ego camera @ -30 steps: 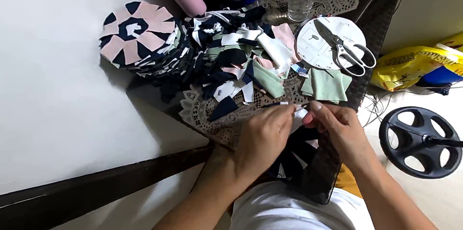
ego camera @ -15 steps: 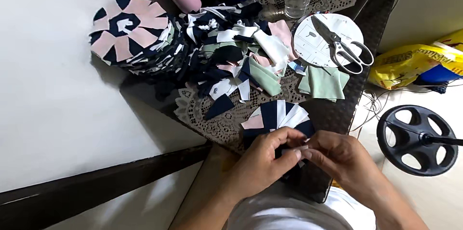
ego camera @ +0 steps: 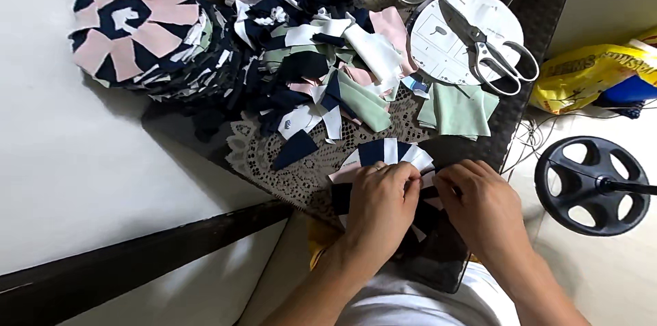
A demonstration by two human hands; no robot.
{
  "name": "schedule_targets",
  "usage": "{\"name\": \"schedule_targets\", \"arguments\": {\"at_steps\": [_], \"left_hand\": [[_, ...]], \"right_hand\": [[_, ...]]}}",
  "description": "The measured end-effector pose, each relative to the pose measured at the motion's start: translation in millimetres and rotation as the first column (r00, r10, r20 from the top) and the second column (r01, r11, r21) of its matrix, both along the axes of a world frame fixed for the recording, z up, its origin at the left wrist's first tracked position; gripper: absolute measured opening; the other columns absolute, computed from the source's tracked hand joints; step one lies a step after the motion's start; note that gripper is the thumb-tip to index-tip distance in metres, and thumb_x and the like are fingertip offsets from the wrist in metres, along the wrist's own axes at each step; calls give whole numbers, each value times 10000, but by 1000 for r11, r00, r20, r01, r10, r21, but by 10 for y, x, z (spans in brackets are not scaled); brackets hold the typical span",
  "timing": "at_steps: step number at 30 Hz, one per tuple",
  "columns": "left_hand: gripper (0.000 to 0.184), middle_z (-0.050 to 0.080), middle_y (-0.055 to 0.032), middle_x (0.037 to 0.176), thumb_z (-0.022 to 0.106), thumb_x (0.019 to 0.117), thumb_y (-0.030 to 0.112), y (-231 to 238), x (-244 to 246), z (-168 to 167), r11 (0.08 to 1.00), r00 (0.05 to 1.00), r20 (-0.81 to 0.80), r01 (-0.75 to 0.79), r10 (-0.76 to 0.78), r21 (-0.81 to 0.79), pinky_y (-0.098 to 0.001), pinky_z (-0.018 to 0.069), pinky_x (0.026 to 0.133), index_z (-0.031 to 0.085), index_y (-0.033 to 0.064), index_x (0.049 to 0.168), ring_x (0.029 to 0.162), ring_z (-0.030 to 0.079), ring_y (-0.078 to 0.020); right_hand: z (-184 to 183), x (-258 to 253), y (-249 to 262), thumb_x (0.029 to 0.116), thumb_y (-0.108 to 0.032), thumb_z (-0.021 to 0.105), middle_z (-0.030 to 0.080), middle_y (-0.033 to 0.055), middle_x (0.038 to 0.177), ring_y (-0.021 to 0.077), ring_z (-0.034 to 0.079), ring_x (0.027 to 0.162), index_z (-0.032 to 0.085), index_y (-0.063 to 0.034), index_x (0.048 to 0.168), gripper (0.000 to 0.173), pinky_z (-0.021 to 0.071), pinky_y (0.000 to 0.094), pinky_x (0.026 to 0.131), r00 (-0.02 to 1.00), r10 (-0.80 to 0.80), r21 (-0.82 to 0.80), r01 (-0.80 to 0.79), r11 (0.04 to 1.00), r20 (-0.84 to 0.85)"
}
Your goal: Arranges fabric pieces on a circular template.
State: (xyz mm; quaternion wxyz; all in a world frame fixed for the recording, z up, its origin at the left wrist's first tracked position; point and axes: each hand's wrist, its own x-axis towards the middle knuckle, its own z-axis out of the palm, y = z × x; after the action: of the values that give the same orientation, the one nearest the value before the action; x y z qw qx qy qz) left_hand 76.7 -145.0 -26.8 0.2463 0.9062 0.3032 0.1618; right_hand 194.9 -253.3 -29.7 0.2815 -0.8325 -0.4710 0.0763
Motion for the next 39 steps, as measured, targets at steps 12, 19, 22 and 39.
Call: {"name": "schedule_targets", "arguments": {"at_steps": [12, 19, 22, 39], "left_hand": [[153, 752, -6, 830, 643, 948, 175, 13, 115, -36, 999, 999, -28, -25, 26, 41, -434, 515, 823, 775, 114, 902, 815, 698, -177], [152, 746, -8, 809, 642, 940, 173, 21, 141, -54, 995, 997, -58, -52, 57, 83, -431, 515, 803, 767, 116, 875, 800, 698, -176], [151, 742, -8, 798, 645, 936, 173, 17, 149, -50, 994, 995, -72, -57, 64, 95, -435, 508, 801, 766, 115, 865, 794, 693, -180], [125, 736, -16, 793, 661, 930, 164, 7, 158, -21, 993, 994, -94, -52, 63, 109, -461, 505, 811, 763, 106, 885, 788, 693, -187]], "right_hand": [[-232, 68, -179, 963, -221, 611, 692, 53, 808, 214, 655, 793, 762, -103, 880, 209, 503, 364, 698, 994, -104, 150, 98, 984, 29], [-326, -17, -259, 966, -202, 627, 708, 66, 864, 224, 649, 845, 765, -104, 900, 181, 488, 365, 740, 994, -105, 256, 95, 962, 26], [-332, -24, -245, 969, -196, 624, 709, 66, 873, 227, 647, 849, 764, -108, 901, 179, 485, 364, 734, 994, -103, 263, 92, 960, 29], [-359, 9, 58, 939, -188, 660, 709, 114, 1131, 355, 612, 1137, 781, -161, 898, 131, 466, 505, 873, 988, -81, 210, 52, 976, 131]]}}
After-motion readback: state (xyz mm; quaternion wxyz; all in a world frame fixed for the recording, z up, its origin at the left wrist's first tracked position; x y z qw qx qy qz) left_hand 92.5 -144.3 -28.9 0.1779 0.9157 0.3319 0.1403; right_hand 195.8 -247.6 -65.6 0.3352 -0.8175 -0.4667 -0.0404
